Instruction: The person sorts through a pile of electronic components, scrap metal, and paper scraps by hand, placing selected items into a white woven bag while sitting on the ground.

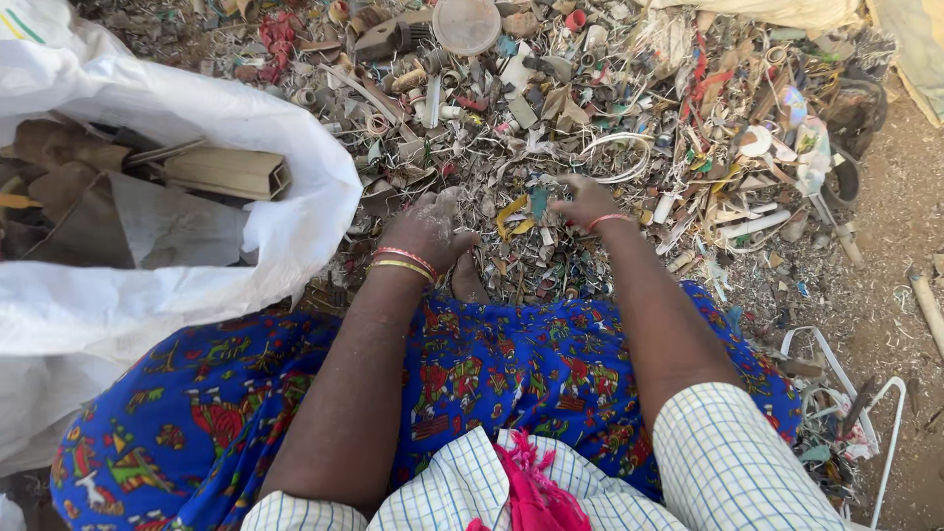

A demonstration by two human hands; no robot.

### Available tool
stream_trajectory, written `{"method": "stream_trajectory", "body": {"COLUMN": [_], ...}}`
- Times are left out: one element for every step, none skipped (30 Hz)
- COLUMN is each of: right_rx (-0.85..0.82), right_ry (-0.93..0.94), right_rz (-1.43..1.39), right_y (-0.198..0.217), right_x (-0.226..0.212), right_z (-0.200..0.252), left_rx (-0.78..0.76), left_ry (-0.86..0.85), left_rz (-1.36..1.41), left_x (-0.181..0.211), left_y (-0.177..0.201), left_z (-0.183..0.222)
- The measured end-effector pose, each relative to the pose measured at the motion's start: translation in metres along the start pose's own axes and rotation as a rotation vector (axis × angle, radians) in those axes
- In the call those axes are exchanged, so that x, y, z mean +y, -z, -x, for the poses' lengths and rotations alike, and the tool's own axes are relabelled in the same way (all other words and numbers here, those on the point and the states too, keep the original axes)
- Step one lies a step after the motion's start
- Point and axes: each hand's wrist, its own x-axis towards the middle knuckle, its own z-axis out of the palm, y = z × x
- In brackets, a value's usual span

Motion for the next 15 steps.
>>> {"method": "stream_trajectory", "body": {"right_rx": [0.066, 0.070, 0.076, 0.039, 0.005, -0.030, -0.039, -0.049, -0.060, -0.005, 0.055, 0.115, 0.208, 0.300, 0.394], "right_ry": [0.062, 0.127, 0.192, 0.153, 0.116, 0.079, 0.046, 0.012, -0.020, -0.041, -0.054, -0.068, -0.002, 0.064, 0.130], "right_rz": [0.006, 0.078, 0.154, 0.186, 0.222, 0.257, 0.160, 0.063, -0.037, -0.038, -0.037, -0.036, -0.060, -0.084, -0.114], "right_y": [-0.022, -0.041, -0.055, -0.068, -0.077, -0.078, -0.075, -0.071, -0.067, -0.060, -0.048, -0.039, -0.034, -0.030, -0.027], "right_x": [-0.011, -0.025, -0.037, -0.048, -0.056, -0.058, -0.057, -0.054, -0.051, -0.043, -0.035, -0.028, -0.023, -0.018, -0.017], "right_z": [0.007, 0.009, 0.011, 0.014, 0.016, 0.016, 0.013, 0.009, 0.004, 0.000, -0.008, -0.015, -0.022, -0.028, -0.035], "left_rx": [-0.022, -0.044, -0.118, -0.192, -0.262, -0.289, -0.313, -0.337, -0.318, -0.299, -0.271, -0.239, -0.209, -0.179, -0.191], "left_ry": [0.004, 0.008, 0.058, 0.109, 0.159, 0.153, 0.151, 0.149, 0.151, 0.153, 0.154, 0.140, 0.128, 0.117, 0.125], "left_rz": [-0.002, -0.005, -0.017, -0.031, -0.043, -0.049, -0.054, -0.059, -0.042, -0.026, -0.010, -0.025, -0.037, -0.049, -0.052], "left_x": [0.003, 0.007, 0.012, 0.018, 0.023, 0.027, 0.029, 0.031, 0.030, 0.029, 0.027, 0.025, 0.025, 0.024, 0.023], "left_y": [0.000, 0.000, 0.001, 0.001, 0.002, 0.003, 0.004, 0.004, 0.004, 0.004, 0.005, 0.004, 0.000, -0.003, -0.006], "left_z": [-0.001, -0.002, -0.003, -0.003, -0.004, -0.004, -0.003, -0.002, -0.001, 0.000, -0.002, -0.002, -0.002, -0.002, -0.003]}}
